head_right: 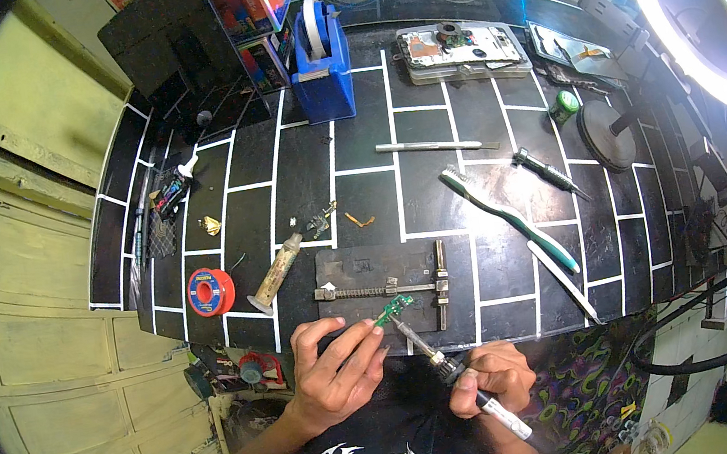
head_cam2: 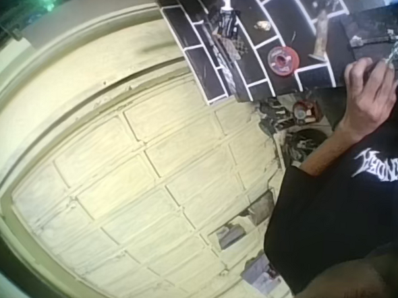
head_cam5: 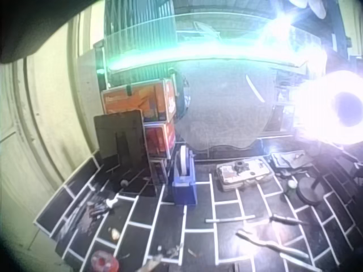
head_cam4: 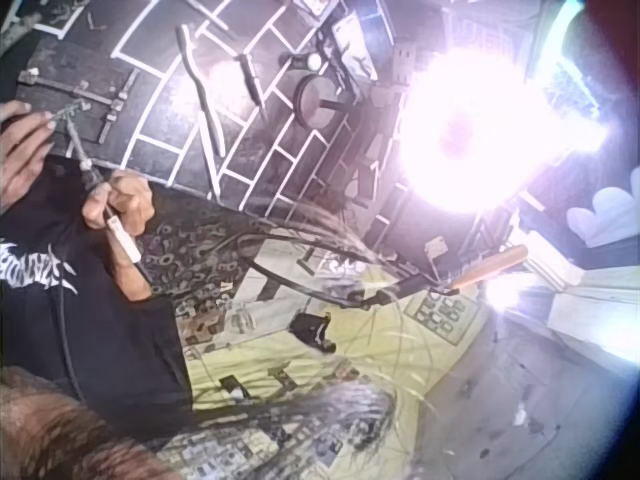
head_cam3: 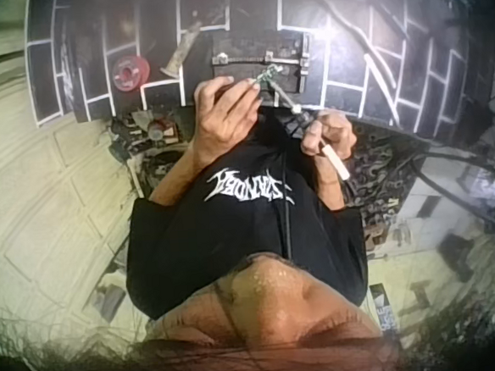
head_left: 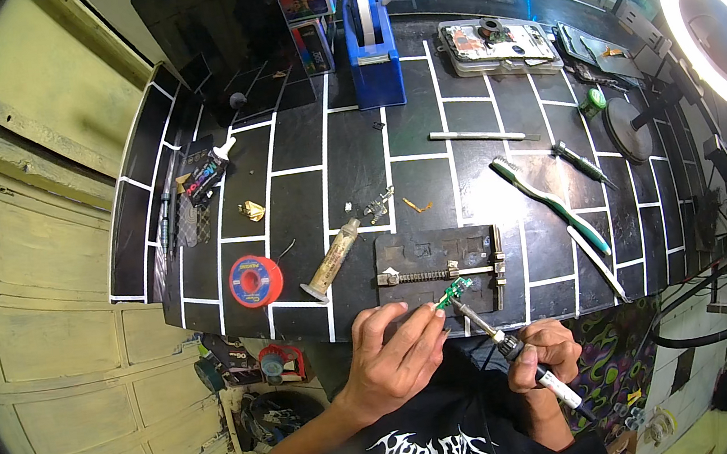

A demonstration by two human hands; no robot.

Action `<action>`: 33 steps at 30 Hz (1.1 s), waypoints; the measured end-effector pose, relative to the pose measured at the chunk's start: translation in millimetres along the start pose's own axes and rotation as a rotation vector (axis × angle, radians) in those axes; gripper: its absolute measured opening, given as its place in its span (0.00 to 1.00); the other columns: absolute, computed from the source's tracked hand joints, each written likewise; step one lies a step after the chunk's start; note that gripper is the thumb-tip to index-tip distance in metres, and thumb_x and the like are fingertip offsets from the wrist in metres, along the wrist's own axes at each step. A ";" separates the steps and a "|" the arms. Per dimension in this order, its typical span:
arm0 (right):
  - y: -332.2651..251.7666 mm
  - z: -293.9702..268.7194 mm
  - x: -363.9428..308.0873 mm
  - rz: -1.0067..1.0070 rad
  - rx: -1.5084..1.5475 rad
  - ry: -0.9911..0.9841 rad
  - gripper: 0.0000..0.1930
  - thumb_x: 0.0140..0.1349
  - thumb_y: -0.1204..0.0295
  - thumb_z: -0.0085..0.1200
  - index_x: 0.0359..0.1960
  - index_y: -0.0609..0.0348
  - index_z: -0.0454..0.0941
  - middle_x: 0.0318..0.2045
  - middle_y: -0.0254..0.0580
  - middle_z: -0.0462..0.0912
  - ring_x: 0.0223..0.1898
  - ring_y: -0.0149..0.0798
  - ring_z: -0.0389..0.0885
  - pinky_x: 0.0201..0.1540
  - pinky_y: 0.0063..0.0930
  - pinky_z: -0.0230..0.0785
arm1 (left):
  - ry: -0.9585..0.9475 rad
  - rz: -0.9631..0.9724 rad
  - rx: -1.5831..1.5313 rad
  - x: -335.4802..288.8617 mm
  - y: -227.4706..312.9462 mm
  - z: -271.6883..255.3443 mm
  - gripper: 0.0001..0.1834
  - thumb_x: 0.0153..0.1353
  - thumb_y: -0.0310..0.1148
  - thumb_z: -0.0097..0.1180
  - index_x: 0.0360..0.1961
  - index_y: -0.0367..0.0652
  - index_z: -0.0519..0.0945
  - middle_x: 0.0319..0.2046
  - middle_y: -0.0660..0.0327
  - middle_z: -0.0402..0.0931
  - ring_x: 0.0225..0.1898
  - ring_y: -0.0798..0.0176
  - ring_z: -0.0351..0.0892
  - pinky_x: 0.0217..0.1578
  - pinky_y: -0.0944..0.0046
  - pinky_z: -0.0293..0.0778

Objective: The person solders a small green circuit board using a soldering iron and solder wire, then cleans the board with a toothbrush. The person repeats the soldering and cleaning steps multiple times on the same board.

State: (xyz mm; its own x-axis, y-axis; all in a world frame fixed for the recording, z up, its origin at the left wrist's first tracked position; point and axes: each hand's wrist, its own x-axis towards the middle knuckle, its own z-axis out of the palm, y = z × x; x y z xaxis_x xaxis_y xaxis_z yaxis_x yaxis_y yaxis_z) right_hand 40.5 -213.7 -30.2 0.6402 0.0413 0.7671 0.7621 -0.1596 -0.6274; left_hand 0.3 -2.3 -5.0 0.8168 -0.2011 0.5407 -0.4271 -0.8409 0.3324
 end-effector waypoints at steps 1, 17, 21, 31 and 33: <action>-0.3 0.1 0.9 -0.002 0.004 -0.005 0.13 0.57 0.83 0.50 0.27 0.57 0.57 0.11 0.31 0.61 0.10 0.27 0.63 0.15 0.25 0.61 | 0.001 0.001 0.002 0.1 0.0 0.0 0.18 0.54 0.30 0.69 0.48 0.40 0.86 0.52 0.63 0.81 0.52 0.54 0.71 0.49 0.54 0.69; 0.7 1.1 1.9 -0.019 0.006 0.000 0.12 0.55 0.84 0.50 0.28 0.58 0.57 0.11 0.31 0.62 0.10 0.27 0.62 0.13 0.25 0.60 | -0.011 -0.001 0.003 0.7 0.5 -1.5 0.18 0.54 0.30 0.69 0.48 0.40 0.86 0.51 0.64 0.80 0.52 0.54 0.71 0.49 0.53 0.69; 1.1 1.0 0.6 -0.021 0.005 0.005 0.12 0.55 0.84 0.49 0.28 0.58 0.58 0.11 0.31 0.62 0.10 0.28 0.63 0.13 0.26 0.61 | -0.013 0.002 0.006 0.6 0.3 -1.6 0.18 0.55 0.30 0.69 0.48 0.40 0.86 0.52 0.63 0.80 0.52 0.54 0.72 0.49 0.53 0.69; -0.2 -2.0 -4.3 0.011 -0.050 0.009 0.12 0.59 0.80 0.52 0.30 0.57 0.59 0.12 0.34 0.66 0.12 0.31 0.69 0.19 0.28 0.70 | -0.008 -0.003 -0.002 -0.1 0.3 -1.2 0.19 0.54 0.30 0.69 0.48 0.40 0.86 0.52 0.63 0.81 0.52 0.54 0.72 0.48 0.53 0.70; 0.5 -1.0 -6.0 0.012 -0.056 0.035 0.12 0.59 0.80 0.53 0.30 0.57 0.59 0.12 0.34 0.66 0.12 0.31 0.70 0.20 0.28 0.71 | -0.009 -0.003 -0.003 -0.1 0.3 -1.4 0.18 0.54 0.30 0.69 0.48 0.40 0.86 0.52 0.63 0.81 0.52 0.54 0.72 0.49 0.53 0.70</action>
State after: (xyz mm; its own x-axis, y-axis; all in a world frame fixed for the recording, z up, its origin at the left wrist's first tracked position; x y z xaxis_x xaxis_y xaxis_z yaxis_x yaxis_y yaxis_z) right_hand 36.9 -215.0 -35.0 0.6445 0.0045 0.7646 0.7473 -0.2150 -0.6287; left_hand -0.5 -1.9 -3.9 0.8219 -0.2031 0.5322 -0.4255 -0.8400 0.3365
